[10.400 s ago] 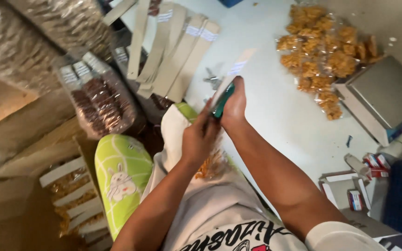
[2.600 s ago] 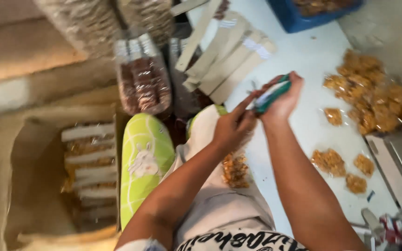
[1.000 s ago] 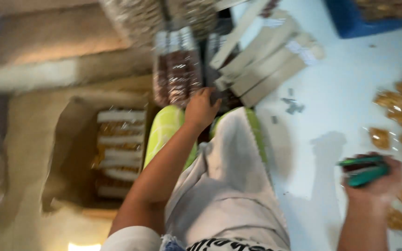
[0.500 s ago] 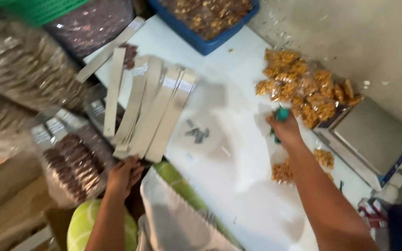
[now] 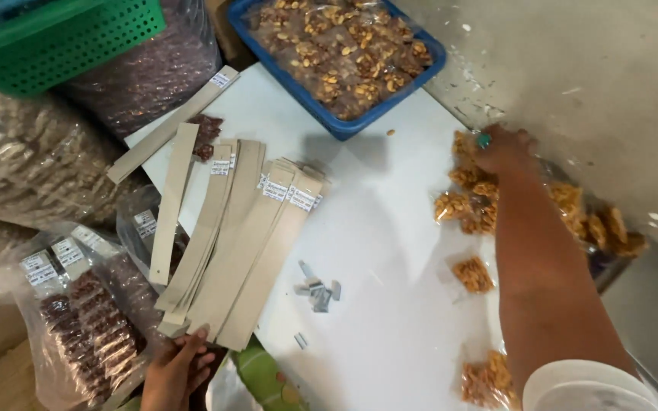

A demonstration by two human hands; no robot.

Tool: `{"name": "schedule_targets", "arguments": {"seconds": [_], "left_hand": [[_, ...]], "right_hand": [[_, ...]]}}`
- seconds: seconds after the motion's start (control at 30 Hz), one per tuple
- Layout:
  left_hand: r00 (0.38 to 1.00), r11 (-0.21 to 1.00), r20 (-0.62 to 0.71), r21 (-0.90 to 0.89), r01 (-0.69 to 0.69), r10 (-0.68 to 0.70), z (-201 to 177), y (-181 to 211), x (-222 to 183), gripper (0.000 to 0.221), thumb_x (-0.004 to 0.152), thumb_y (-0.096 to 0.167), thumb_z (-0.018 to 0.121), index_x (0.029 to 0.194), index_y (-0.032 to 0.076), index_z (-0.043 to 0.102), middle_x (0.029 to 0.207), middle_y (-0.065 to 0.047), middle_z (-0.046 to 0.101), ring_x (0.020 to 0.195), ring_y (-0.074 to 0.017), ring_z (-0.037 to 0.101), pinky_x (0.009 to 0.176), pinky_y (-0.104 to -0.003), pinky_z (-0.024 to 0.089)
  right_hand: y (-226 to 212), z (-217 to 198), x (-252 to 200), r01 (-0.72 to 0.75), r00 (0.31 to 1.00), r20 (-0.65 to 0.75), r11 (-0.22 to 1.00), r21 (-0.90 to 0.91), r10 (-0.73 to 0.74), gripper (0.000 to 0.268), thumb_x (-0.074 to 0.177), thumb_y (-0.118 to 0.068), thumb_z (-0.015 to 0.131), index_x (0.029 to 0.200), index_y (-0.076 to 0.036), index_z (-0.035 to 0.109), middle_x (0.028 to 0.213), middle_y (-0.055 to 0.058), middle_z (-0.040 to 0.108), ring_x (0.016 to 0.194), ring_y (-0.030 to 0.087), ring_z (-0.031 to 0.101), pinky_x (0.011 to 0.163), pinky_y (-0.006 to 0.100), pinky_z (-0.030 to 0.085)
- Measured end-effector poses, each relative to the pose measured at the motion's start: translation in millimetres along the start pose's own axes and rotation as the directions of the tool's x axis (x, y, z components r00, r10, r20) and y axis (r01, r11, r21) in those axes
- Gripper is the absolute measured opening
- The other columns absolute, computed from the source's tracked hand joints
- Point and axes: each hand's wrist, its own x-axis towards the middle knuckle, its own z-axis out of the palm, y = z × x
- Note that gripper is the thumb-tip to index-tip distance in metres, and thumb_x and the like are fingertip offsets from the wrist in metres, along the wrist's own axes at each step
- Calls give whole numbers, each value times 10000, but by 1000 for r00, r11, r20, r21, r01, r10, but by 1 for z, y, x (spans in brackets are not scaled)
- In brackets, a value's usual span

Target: Stapling small plastic bags containing nuts onto cardboard strips for retail display.

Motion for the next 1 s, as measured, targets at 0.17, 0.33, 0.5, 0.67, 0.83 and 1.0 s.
{"name": "schedule_targets", "arguments": {"seconds": [0.17, 0.33, 0.5, 0.67, 0.83, 1.0], "left_hand": [[998, 999, -61, -21, 24, -25, 10, -4, 18, 360, 887, 327, 811, 1053, 71, 620, 890, -106, 643, 828, -263, 670, 750, -419, 536], [987, 998, -159, 63, 18, -8, 23, 6, 10, 320, 898, 316, 832, 998, 59, 670, 929, -135, 695, 851, -259, 687, 765, -391, 568], [991, 989, -130, 145, 10, 9, 25, 12, -1, 299, 932, 313, 812, 995, 75, 644, 942, -137, 699, 885, -235, 695, 733, -367, 542], [986, 994, -165, 106, 21, -3, 23, 10, -19, 189, 919, 234, 826, 927, 114, 681, 913, -116, 734, 835, -233, 721, 750, -373, 571], [985, 992, -172, 125, 31, -9, 20, 2, -10, 209, 917, 184, 818, 1044, 47, 725, 943, -160, 732, 814, -245, 685, 793, -415, 593], [987, 984, -160, 178, -4, 33, 16, 6, -10, 382, 892, 105, 824, 1212, -48, 680, 938, -269, 722, 792, -284, 666, 803, -442, 594]], "right_hand": [[0, -6, -9, 13, 970, 242, 982, -186, 33, 916, 880, -103, 578, 1628, -443, 171, 1707, 113, 23, 1556, 440, 89, 1233, 637, 235], [15, 6, -90, 230, 926, 342, 957, -178, -159, 1167, 658, -131, 839, 1602, -487, 253, 1603, 212, 307, 1364, 483, 434, 1106, 534, 381], [52, 28, -158, 438, 822, 461, 889, -133, -335, 915, 746, -281, 675, 1543, -561, 323, 1451, 98, 442, 1221, 405, 571, 893, 521, 535], [90, -1, -124, 75, 992, 56, 898, 434, -110, 493, 920, -77, 599, 1402, -173, 555, 1471, 168, 385, 1274, 374, 500, 977, 523, 513], [134, 23, -1, 127, 972, -208, 990, 64, -111, 678, 918, -323, 691, 1460, -48, 391, 1448, 256, 427, 1311, 469, 415, 955, 642, 459], [116, 31, 8, -56, 997, 43, 967, -247, 69, 879, 963, -387, 641, 1629, -105, 141, 1646, 184, 259, 1460, 433, 326, 1124, 622, 397]]}}
